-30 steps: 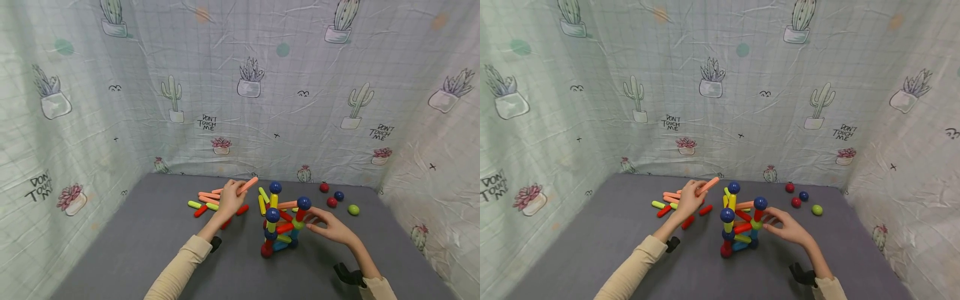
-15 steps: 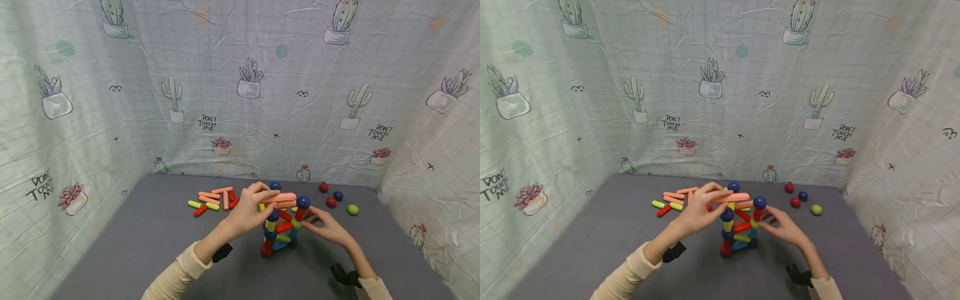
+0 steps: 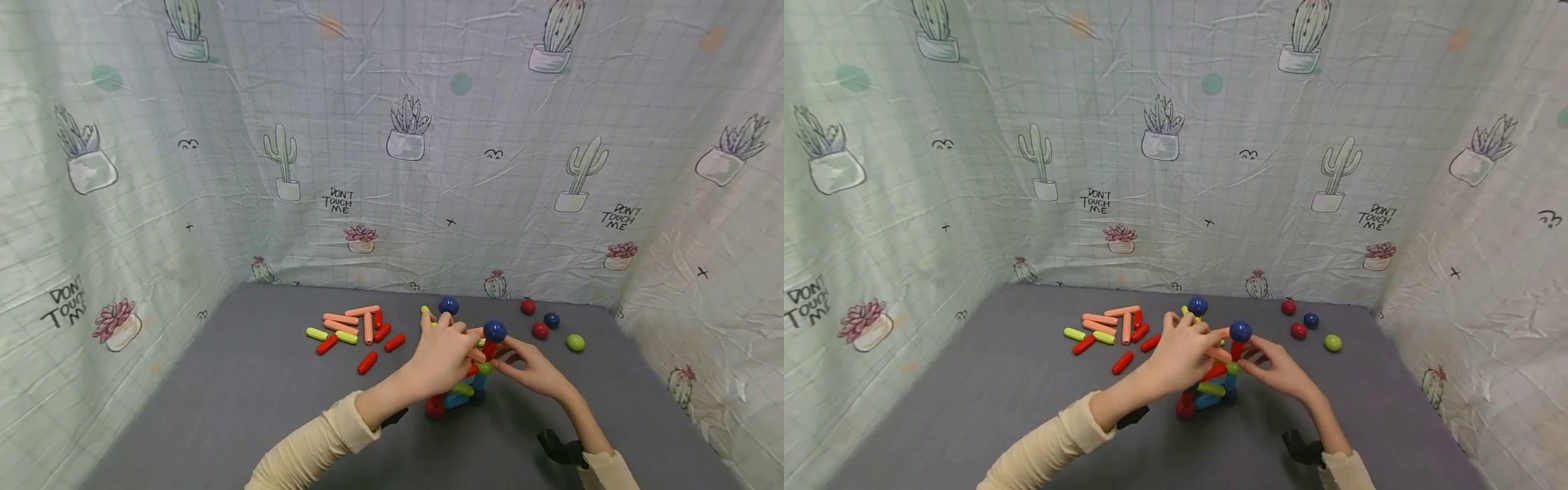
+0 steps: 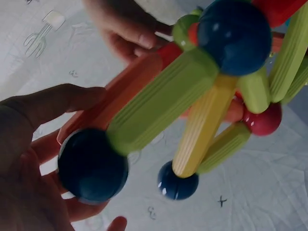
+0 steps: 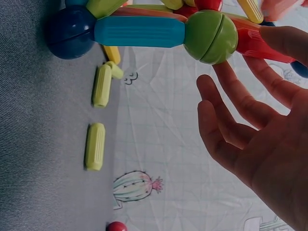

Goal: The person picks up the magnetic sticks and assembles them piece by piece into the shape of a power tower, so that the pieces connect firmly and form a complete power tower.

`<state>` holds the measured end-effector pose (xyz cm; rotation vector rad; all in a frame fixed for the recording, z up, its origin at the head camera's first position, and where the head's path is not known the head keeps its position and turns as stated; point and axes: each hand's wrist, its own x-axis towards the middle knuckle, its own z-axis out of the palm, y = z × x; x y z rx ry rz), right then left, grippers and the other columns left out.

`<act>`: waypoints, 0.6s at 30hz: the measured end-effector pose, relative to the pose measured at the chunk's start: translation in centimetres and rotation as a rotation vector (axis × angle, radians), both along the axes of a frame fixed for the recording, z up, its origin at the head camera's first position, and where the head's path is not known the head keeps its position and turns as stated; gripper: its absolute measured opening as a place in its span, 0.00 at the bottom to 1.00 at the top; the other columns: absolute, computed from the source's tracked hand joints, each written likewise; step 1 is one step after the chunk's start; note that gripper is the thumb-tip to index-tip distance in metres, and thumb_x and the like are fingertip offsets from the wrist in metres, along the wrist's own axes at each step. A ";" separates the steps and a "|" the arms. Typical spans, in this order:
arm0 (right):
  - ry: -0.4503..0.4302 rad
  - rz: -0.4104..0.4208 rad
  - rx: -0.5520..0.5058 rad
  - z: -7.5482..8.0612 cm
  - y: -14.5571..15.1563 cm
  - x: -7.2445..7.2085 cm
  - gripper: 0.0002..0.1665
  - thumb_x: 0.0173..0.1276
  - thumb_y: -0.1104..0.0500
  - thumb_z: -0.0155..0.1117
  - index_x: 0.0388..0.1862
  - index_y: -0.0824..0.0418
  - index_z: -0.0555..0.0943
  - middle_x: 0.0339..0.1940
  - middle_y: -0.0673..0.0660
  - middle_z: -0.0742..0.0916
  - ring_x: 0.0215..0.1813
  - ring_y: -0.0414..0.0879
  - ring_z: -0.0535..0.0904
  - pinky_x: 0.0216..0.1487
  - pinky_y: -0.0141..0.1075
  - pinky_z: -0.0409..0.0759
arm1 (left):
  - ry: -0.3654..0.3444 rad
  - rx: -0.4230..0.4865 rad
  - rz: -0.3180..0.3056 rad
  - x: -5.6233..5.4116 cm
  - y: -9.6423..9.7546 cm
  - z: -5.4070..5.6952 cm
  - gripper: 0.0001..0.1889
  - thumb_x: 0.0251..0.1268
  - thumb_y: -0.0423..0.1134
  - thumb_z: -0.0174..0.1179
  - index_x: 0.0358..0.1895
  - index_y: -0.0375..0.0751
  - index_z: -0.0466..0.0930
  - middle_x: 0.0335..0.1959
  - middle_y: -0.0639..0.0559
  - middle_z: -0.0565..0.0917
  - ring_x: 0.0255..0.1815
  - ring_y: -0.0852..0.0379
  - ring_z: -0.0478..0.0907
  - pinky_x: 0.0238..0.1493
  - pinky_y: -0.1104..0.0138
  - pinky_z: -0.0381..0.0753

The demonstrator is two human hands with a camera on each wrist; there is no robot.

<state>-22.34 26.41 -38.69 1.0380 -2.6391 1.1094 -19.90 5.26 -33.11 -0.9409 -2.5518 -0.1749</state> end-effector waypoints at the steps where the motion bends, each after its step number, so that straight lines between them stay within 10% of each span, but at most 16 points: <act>1: -0.002 0.002 0.002 0.2 0.0 0.1 0.18 0.60 0.70 0.56 0.50 0.73 0.70 0.35 0.62 0.82 0.36 0.31 0.75 0.35 0.33 0.77 | 0.013 -0.011 0.016 0.0 0.2 -0.3 0.09 0.54 0.39 0.58 0.39 0.54 0.81 0.32 0.56 0.81 0.33 0.57 0.65 0.44 0.51 0.62; 11: -0.001 0.005 -0.004 -2.3 1.0 -1.6 0.20 0.60 0.67 0.57 0.53 0.66 0.70 0.37 0.57 0.83 0.37 0.31 0.76 0.36 0.32 0.77 | 0.257 -0.180 0.019 -0.4 0.5 -2.6 0.04 0.56 0.48 0.59 0.33 0.61 0.82 0.33 0.58 0.83 0.33 0.56 0.67 0.46 0.49 0.64; 18: 0.003 -0.008 0.014 -2.6 1.1 -1.8 0.19 0.60 0.69 0.56 0.52 0.69 0.69 0.37 0.61 0.82 0.38 0.50 0.78 0.35 0.32 0.77 | 0.349 -0.263 -0.034 -0.7 0.2 -2.8 0.05 0.54 0.46 0.60 0.34 0.60 0.82 0.30 0.62 0.83 0.41 0.56 0.70 0.52 0.45 0.60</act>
